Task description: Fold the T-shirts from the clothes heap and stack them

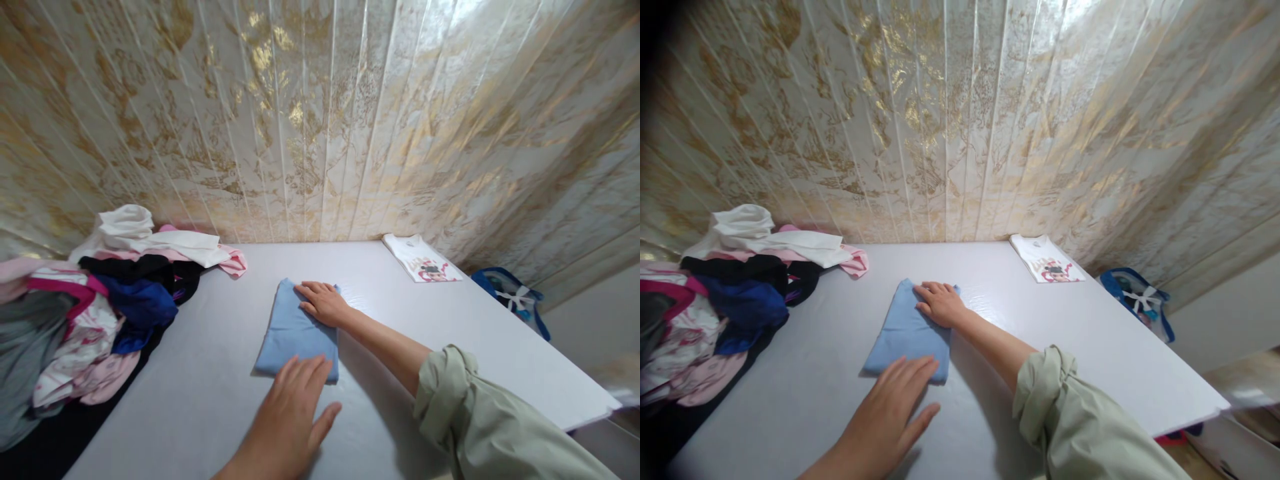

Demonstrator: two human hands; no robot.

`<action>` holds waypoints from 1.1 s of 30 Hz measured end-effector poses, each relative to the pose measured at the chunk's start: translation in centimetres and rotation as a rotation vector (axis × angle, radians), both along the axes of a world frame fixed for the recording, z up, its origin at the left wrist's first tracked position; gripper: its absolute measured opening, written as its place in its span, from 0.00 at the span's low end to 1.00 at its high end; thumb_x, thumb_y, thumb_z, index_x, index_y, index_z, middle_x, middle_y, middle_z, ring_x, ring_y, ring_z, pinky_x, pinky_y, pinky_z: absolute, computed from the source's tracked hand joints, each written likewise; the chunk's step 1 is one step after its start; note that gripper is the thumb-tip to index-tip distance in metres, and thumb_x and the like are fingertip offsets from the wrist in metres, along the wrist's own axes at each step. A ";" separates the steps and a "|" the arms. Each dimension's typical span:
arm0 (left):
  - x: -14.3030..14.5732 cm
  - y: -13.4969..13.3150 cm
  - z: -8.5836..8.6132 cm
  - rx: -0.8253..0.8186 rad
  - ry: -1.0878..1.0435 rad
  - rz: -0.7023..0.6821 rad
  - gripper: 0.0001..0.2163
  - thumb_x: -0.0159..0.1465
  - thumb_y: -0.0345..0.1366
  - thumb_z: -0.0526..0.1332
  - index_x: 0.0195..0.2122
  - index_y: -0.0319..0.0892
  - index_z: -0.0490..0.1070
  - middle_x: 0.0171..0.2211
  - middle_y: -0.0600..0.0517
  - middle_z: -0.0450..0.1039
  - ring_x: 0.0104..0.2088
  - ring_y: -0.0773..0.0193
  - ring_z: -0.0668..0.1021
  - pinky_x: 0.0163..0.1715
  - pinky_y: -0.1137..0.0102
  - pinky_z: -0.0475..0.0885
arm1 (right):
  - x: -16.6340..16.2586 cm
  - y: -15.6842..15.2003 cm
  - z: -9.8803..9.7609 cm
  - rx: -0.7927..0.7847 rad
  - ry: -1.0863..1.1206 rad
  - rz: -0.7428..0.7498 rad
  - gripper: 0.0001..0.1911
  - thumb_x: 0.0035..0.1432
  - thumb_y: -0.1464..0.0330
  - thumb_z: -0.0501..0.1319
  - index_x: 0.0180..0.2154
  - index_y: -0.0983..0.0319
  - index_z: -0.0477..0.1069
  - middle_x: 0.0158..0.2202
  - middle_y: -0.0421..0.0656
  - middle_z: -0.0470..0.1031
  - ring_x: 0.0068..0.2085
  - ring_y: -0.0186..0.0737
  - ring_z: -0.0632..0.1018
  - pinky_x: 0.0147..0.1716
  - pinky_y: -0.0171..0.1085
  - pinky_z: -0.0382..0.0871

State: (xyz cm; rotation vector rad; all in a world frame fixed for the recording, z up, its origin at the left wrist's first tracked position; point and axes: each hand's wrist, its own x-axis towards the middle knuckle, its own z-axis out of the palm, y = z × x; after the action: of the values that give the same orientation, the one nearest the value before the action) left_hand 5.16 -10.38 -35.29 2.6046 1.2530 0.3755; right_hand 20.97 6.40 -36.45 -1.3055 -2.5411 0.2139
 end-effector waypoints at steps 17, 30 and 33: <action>-0.6 -0.4 -0.7 0.006 -0.030 -0.099 0.20 0.65 0.35 0.57 0.59 0.48 0.64 0.57 0.48 0.70 0.55 0.55 0.72 0.57 0.57 0.66 | 1.4 1.2 0.4 0.060 0.315 -0.011 0.21 0.67 0.64 0.52 0.61 0.58 0.61 0.58 0.49 0.67 0.57 0.41 0.68 0.56 0.43 0.61; 3.0 3.0 0.4 -0.157 -0.004 0.035 0.05 0.62 0.26 0.57 0.35 0.43 0.67 0.37 0.52 0.70 0.40 0.60 0.72 0.40 0.67 0.66 | 5.8 0.8 -2.0 0.021 0.228 -0.165 0.05 0.58 0.68 0.63 0.38 0.61 0.73 0.36 0.43 0.71 0.40 0.39 0.71 0.42 0.37 0.63; 2.6 2.8 0.7 -0.216 -0.051 0.013 0.04 0.62 0.27 0.57 0.32 0.43 0.66 0.34 0.54 0.71 0.37 0.62 0.72 0.38 0.68 0.64 | 5.5 1.0 -2.2 0.015 0.266 -0.158 0.04 0.59 0.69 0.61 0.37 0.61 0.72 0.36 0.42 0.71 0.40 0.39 0.70 0.42 0.37 0.62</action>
State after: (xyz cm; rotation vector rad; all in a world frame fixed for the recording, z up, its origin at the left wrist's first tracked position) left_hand 7.72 -7.58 -34.56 2.3923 1.2213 0.2888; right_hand 26.50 7.37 -38.63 -1.3648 -2.2053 0.3126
